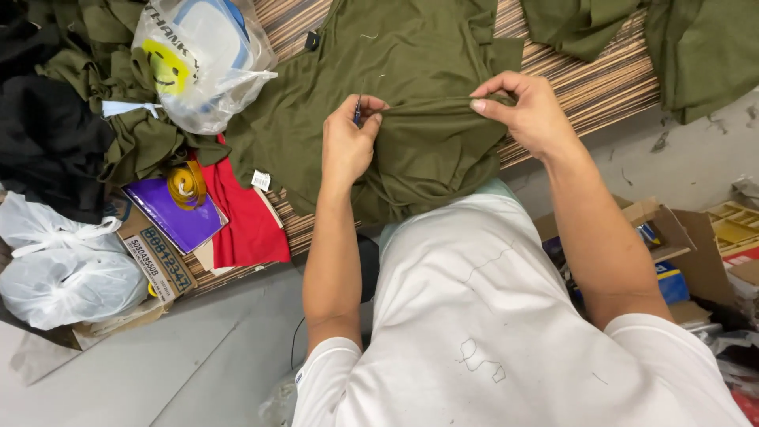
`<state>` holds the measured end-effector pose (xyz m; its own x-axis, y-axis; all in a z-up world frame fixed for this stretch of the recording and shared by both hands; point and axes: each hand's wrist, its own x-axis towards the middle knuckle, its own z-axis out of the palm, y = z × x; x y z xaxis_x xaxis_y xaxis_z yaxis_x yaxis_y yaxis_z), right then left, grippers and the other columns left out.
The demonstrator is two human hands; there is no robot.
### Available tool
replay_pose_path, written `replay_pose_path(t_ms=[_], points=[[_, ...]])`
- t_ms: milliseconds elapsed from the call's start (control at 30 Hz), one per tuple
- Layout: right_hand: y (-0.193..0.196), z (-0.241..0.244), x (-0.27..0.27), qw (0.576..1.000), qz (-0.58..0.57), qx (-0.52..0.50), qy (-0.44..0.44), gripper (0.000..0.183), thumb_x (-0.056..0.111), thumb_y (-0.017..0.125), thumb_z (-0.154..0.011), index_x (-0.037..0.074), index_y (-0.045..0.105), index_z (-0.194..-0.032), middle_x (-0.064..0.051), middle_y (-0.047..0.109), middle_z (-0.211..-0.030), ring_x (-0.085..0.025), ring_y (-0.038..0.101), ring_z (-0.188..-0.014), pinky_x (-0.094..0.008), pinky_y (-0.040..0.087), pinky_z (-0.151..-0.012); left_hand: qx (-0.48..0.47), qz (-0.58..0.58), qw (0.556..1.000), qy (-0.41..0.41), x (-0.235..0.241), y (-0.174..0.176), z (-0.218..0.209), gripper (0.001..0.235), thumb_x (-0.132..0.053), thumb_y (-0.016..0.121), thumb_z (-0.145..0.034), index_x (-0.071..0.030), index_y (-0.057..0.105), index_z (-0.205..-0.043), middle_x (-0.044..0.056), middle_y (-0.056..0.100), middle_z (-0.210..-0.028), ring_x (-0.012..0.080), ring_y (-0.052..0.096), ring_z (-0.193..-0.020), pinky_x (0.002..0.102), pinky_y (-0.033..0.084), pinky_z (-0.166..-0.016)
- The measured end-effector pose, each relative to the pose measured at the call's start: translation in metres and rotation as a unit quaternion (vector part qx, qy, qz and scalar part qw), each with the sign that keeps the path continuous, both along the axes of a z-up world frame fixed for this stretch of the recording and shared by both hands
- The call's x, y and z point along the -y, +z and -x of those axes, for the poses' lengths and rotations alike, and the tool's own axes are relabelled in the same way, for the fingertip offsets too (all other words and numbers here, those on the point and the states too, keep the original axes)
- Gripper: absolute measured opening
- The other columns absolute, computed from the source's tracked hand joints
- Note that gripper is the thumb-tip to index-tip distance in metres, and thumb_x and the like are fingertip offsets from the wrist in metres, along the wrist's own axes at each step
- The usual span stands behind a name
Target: The person uses a small pair of scissors to cut threads and small fabric pieces from a green garment. The person holds the garment in their hands, snips at specific areas, and occasionally adjusts the fabric to reach different spots.
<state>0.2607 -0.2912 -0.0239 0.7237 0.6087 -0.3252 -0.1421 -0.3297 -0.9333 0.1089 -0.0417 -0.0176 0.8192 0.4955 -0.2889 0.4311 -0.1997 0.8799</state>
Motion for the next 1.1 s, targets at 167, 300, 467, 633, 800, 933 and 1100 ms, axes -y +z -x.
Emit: replay_pose_path(t_ms=[167,300,467,633,800,933,1100], points=[[-0.014,-0.001,-0.001,0.999,-0.017,0.038,0.006,0.005,0.017,0.076,-0.101,0.014,0.072,-0.103,0.003,0.059,-0.104,-0.009,0.051,-0.091,-0.022,0.040,-0.084,-0.049,-0.069,0.996,0.033,0.014,0.015,0.002,0.020,-0.011,0.059,-0.090,-0.020,0.074,-0.101,-0.006,0.077,-0.098,0.0145,0.071,-0.095,0.029,0.052,-0.088],[0.010,-0.002,0.008,0.980,-0.113,-0.165,-0.020,0.007,0.016,0.071,-0.096,0.013,0.065,-0.097,0.005,0.063,-0.088,-0.005,0.056,-0.079,-0.019,0.045,-0.073,0.033,0.039,0.998,0.032,0.017,0.025,0.025,0.018,-0.001,0.057,-0.080,-0.015,0.066,-0.088,0.000,0.074,-0.092,0.0121,0.066,-0.084,0.026,0.051,-0.082],[0.006,-0.018,0.011,0.988,-0.073,-0.102,0.087,0.013,0.019,0.077,-0.095,0.013,0.065,-0.098,0.006,0.064,-0.090,-0.001,0.055,-0.079,-0.014,0.042,-0.071,0.090,0.087,0.988,0.087,0.025,0.031,0.019,0.017,0.003,0.053,-0.078,-0.014,0.057,-0.080,0.008,0.072,-0.086,0.0133,0.070,-0.086,0.024,0.050,-0.081],[-0.019,-0.025,0.000,0.989,-0.037,-0.095,0.104,0.018,0.013,0.082,-0.088,0.006,0.075,-0.104,0.006,0.066,-0.084,0.000,0.055,-0.079,-0.016,0.044,-0.074,0.006,0.045,0.983,0.176,0.041,-0.003,0.009,0.014,0.006,0.056,-0.081,-0.008,0.057,-0.084,0.011,0.077,-0.079,0.0131,0.069,-0.067,0.026,0.057,-0.071],[-0.018,-0.036,-0.009,0.982,-0.076,-0.154,0.077,0.021,0.009,0.084,-0.086,0.004,0.077,-0.105,0.001,0.073,-0.085,-0.002,0.065,-0.077,-0.016,0.055,-0.070,0.001,-0.022,0.974,0.225,0.039,0.010,0.011,0.014,0.000,0.064,-0.083,-0.012,0.063,-0.091,0.006,0.077,-0.086,0.0083,0.066,-0.067,0.023,0.054,-0.067],[-0.007,-0.038,-0.016,0.975,-0.095,-0.163,0.116,0.020,0.007,0.085,-0.084,0.004,0.078,-0.102,-0.005,0.076,-0.087,-0.006,0.067,-0.080,-0.021,0.059,-0.071,-0.023,-0.075,0.991,0.108,0.059,0.050,-0.013,0.057,-0.022,0.086,-0.084,-0.015,0.061,-0.135,0.010,0.075,-0.116,0.0251,0.063,-0.086,0.038,0.048,-0.078],[0.017,-0.054,-0.005,0.973,-0.097,-0.139,0.159,0.017,0.009,0.084,-0.085,0.004,0.079,-0.100,-0.003,0.072,-0.082,-0.006,0.061,-0.080,-0.025,0.056,-0.072,0.005,-0.002,0.994,0.112,0.056,0.027,-0.012,0.012,-0.015,0.085,-0.084,-0.015,0.078,-0.093,-0.002,0.069,-0.074,0.0090,0.052,-0.065,0.023,0.045,-0.062]])
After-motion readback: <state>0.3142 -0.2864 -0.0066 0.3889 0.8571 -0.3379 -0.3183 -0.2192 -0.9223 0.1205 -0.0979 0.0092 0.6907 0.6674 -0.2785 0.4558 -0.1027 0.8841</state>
